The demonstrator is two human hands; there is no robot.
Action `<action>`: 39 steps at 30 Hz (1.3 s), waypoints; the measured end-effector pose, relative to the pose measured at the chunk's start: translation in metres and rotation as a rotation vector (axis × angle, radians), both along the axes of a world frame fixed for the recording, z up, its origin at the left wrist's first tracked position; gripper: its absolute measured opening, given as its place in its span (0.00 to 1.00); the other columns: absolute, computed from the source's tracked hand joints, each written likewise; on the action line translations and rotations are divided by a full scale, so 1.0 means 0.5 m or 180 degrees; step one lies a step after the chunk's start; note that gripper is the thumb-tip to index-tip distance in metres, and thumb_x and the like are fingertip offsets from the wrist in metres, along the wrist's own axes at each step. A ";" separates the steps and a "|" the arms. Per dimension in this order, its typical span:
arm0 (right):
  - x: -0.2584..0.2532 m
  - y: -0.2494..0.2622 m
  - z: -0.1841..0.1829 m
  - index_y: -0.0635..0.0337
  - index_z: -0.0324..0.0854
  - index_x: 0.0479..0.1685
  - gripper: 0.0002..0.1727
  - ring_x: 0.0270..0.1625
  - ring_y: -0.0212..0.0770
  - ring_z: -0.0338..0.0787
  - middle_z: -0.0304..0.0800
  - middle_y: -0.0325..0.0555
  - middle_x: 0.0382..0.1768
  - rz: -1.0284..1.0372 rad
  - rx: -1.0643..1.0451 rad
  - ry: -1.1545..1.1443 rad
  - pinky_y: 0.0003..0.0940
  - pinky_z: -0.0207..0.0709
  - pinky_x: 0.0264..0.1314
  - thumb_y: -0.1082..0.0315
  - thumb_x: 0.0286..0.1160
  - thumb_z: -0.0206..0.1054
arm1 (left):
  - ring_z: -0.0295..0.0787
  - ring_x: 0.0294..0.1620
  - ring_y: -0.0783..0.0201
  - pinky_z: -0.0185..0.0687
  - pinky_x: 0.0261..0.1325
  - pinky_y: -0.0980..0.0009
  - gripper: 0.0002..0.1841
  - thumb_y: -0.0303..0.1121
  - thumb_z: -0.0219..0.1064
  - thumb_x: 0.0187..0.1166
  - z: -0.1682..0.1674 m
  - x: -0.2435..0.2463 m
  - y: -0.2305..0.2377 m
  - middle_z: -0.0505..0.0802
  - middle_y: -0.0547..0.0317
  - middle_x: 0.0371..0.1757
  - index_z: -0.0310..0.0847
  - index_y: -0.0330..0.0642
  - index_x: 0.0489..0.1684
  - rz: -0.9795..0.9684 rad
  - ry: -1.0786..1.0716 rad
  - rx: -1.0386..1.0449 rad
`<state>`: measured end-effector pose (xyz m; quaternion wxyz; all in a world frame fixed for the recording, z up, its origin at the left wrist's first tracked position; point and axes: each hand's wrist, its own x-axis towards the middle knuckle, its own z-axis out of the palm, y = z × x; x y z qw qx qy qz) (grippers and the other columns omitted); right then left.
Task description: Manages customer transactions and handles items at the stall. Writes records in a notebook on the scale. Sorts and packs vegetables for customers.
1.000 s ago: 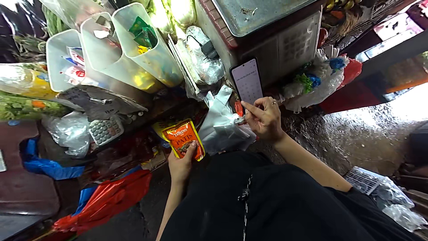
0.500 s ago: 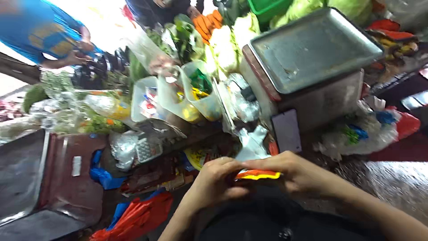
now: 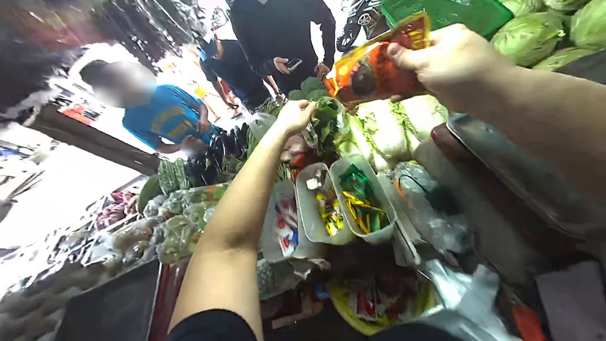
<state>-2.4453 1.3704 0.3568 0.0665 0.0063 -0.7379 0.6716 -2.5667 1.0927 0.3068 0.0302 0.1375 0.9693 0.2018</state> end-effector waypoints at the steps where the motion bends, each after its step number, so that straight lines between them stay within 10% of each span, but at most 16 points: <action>1: -0.044 -0.023 -0.004 0.58 0.86 0.56 0.14 0.42 0.36 0.97 0.95 0.43 0.43 0.0008 0.0150 0.0082 0.37 0.94 0.45 0.57 0.87 0.65 | 0.80 0.72 0.41 0.70 0.73 0.39 0.29 0.47 0.37 0.97 -0.010 -0.022 0.004 0.85 0.34 0.69 0.82 0.37 0.69 0.0197 -0.0374 0.0276; 4: -0.147 -0.087 -0.016 0.58 0.89 0.52 0.13 0.51 0.39 0.93 0.93 0.47 0.48 0.0000 0.0934 0.0287 0.45 0.85 0.60 0.59 0.85 0.66 | 0.80 0.71 0.38 0.71 0.70 0.35 0.31 0.49 0.35 0.97 -0.037 -0.077 0.005 0.84 0.32 0.69 0.81 0.36 0.67 0.0607 -0.0820 0.0302; 7: -0.225 -0.139 -0.049 0.52 0.93 0.56 0.15 0.61 0.41 0.90 0.94 0.47 0.55 0.0203 0.1444 0.0682 0.47 0.79 0.69 0.73 0.77 0.64 | 0.87 0.62 0.36 0.76 0.65 0.32 0.16 0.39 0.65 0.83 -0.049 -0.135 -0.021 0.91 0.33 0.55 0.90 0.34 0.53 0.0453 -0.0351 -0.0683; 9: -0.260 -0.167 -0.075 0.50 0.92 0.61 0.22 0.65 0.41 0.89 0.93 0.46 0.59 0.0354 0.1544 0.0742 0.47 0.80 0.69 0.77 0.72 0.62 | 0.85 0.68 0.34 0.75 0.69 0.31 0.20 0.33 0.75 0.72 -0.040 -0.148 -0.033 0.90 0.33 0.62 0.88 0.41 0.64 0.0338 -0.0207 -0.1072; 15: -0.323 -0.209 -0.130 0.49 0.94 0.58 0.23 0.65 0.32 0.90 0.96 0.40 0.59 0.0904 0.1499 0.1410 0.36 0.79 0.73 0.81 0.69 0.63 | 0.70 0.81 0.31 0.65 0.78 0.33 0.54 0.20 0.81 0.59 -0.004 -0.157 -0.080 0.73 0.26 0.80 0.52 0.39 0.93 -0.0159 -0.0295 -0.1157; 21: -0.364 -0.233 -0.126 0.50 0.94 0.59 0.22 0.70 0.45 0.87 0.92 0.43 0.66 0.1497 0.2667 0.1936 0.45 0.72 0.79 0.80 0.74 0.63 | 0.81 0.72 0.43 0.75 0.70 0.40 0.53 0.20 0.82 0.61 0.005 -0.199 -0.136 0.70 0.47 0.89 0.55 0.49 0.94 -0.0674 -0.0341 -0.0824; 27: -0.399 -0.292 -0.140 0.58 0.94 0.51 0.17 0.68 0.55 0.86 0.93 0.50 0.59 0.1687 0.3271 0.2457 0.51 0.71 0.77 0.80 0.78 0.60 | 0.84 0.67 0.43 0.76 0.69 0.41 0.45 0.15 0.77 0.62 0.037 -0.185 -0.112 0.81 0.42 0.77 0.64 0.46 0.88 -0.0734 -0.0379 -0.0845; 32: -0.429 -0.321 -0.201 0.70 0.87 0.45 0.10 0.66 0.67 0.87 0.90 0.65 0.54 0.1406 0.3737 0.2078 0.64 0.77 0.67 0.79 0.80 0.60 | 0.84 0.69 0.44 0.79 0.66 0.43 0.54 0.11 0.73 0.62 0.038 -0.175 -0.080 0.65 0.50 0.92 0.48 0.47 0.96 -0.0849 -0.0266 -0.0971; 36: -0.439 -0.305 -0.214 0.72 0.73 0.78 0.29 0.83 0.71 0.70 0.72 0.69 0.80 0.1495 0.4084 0.0387 0.74 0.62 0.79 0.70 0.78 0.66 | 0.84 0.69 0.48 0.81 0.62 0.47 0.53 0.11 0.71 0.64 0.025 -0.152 -0.072 0.61 0.53 0.94 0.47 0.49 0.96 -0.1002 -0.0283 -0.0947; 39: -0.441 -0.262 -0.203 0.69 0.78 0.70 0.23 0.75 0.75 0.77 0.80 0.74 0.70 0.1299 0.4087 -0.0114 0.82 0.65 0.68 0.64 0.82 0.64 | 0.88 0.57 0.50 0.85 0.53 0.51 0.49 0.15 0.72 0.65 0.011 -0.125 -0.074 0.68 0.50 0.89 0.54 0.51 0.94 -0.0990 -0.0297 -0.0627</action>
